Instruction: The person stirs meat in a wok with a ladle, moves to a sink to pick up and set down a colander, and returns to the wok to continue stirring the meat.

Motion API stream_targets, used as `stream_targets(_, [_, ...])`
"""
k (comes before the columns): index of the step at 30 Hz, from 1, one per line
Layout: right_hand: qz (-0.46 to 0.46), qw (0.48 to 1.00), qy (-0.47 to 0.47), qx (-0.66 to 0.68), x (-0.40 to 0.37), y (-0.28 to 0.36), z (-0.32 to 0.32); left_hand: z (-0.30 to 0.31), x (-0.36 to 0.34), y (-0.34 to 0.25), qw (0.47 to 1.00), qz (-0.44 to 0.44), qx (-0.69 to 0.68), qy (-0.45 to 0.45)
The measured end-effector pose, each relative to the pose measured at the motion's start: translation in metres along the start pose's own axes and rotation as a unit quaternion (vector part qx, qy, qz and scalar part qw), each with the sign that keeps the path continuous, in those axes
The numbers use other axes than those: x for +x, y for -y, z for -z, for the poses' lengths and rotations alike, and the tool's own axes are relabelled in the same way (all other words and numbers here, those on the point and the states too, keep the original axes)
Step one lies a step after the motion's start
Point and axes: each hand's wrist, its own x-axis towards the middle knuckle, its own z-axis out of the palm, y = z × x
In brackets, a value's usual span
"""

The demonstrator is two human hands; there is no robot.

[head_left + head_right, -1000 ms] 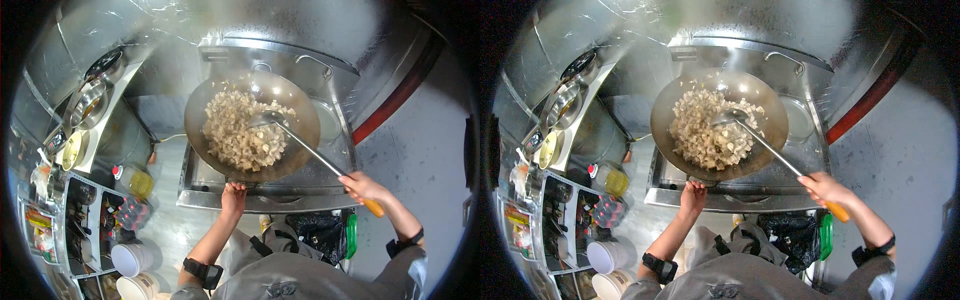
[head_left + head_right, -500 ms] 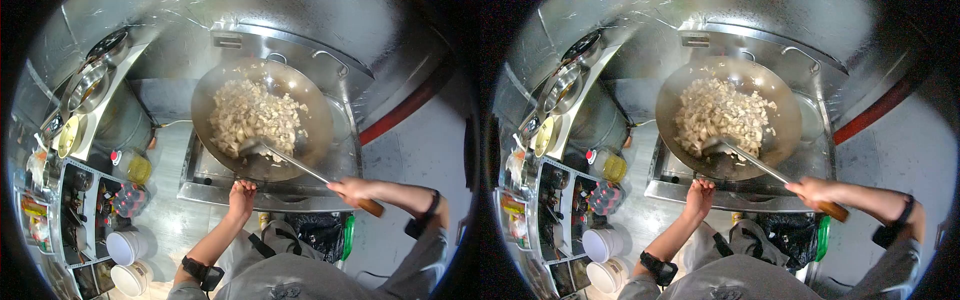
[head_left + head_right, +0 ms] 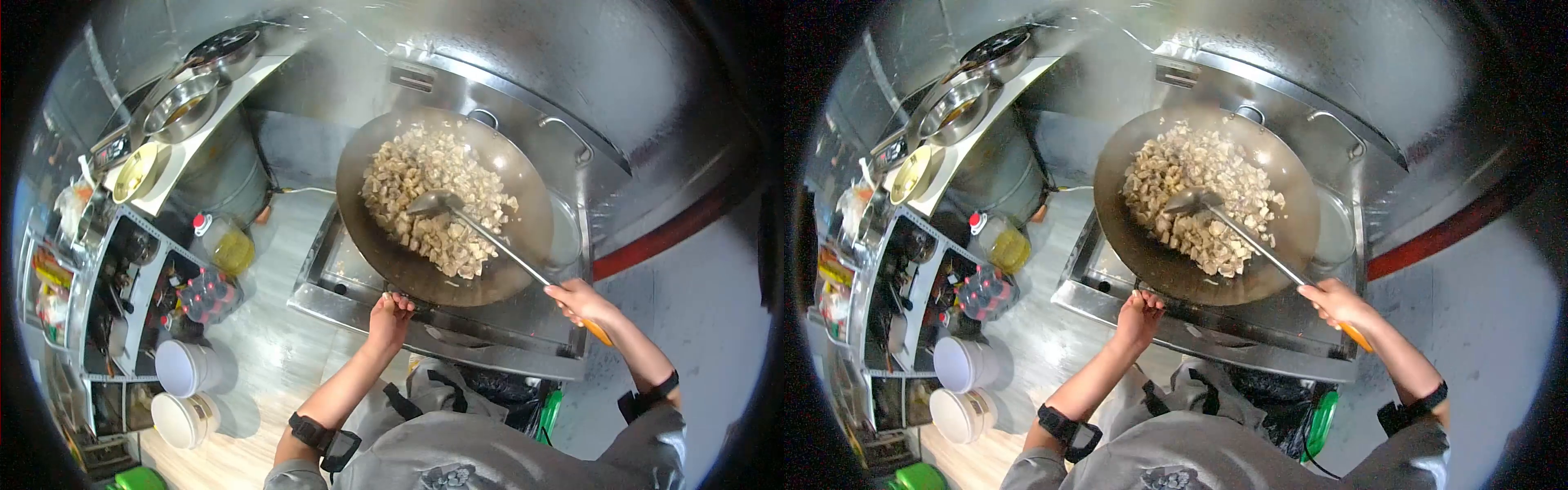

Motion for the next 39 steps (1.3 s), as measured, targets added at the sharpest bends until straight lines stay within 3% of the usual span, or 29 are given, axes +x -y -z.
stream_targets(1, [-0.02, 1.0, -0.003, 0.019, -0.006, 0.003, 0.009, 0.0, 0.0, 0.001, 1.0, -0.004, -0.013, -0.006])
stream_targets(4, [0.116, 0.99, -0.044, -0.072, 0.02, 0.046, 0.02, 0.003, 0.002, 0.005, 0.999, -0.008, -0.043, -0.001])
stream_targets(6, [0.172, 0.975, -0.075, -0.115, 0.084, 0.063, 0.017, 0.0, 0.001, 0.001, 0.999, 0.0, -0.026, -0.018])
stream_targets(9, [0.196, 0.966, -0.083, -0.144, 0.147, 0.101, -0.004, -0.014, -0.006, -0.003, 0.999, 0.005, -0.011, -0.044])
stream_targets(11, [0.16, 0.946, -0.142, -0.245, 0.174, 0.102, -0.018, -0.017, -0.006, -0.002, 0.998, 0.002, -0.014, -0.054])
stream_targets(18, [0.131, 0.909, -0.16, -0.362, 0.139, 0.017, -0.017, -0.014, -0.008, -0.001, 0.998, 0.003, -0.017, -0.053])
stream_targets(23, [0.103, 0.895, -0.198, -0.386, 0.061, -0.02, 0.017, -0.013, -0.003, 0.0, 0.998, -0.003, -0.005, -0.069])
stream_targets(28, [0.124, 0.905, -0.201, -0.355, -0.016, -0.059, 0.049, -0.011, -0.002, -0.001, 0.998, 0.005, -0.001, -0.062])
stream_targets(30, [-0.006, 0.984, -0.139, -0.111, -0.032, -0.05, 0.049, -0.009, -0.001, 0.002, 0.998, 0.006, -0.002, -0.057])
stream_targets(33, [0.074, 0.991, -0.11, 0.019, 0.009, -0.026, 0.046, -0.008, 0.0, 0.002, 0.999, -0.003, 0.015, -0.048])
stream_targets(37, [0.142, 0.969, -0.199, -0.04, 0.128, 0.033, 0.03, -0.01, -0.002, 0.002, 0.998, -0.008, 0.011, -0.054])
stream_targets(39, [0.101, 0.979, -0.172, -0.049, 0.179, 0.066, 0.019, -0.012, -0.002, 0.001, 0.998, -0.007, 0.016, -0.053])
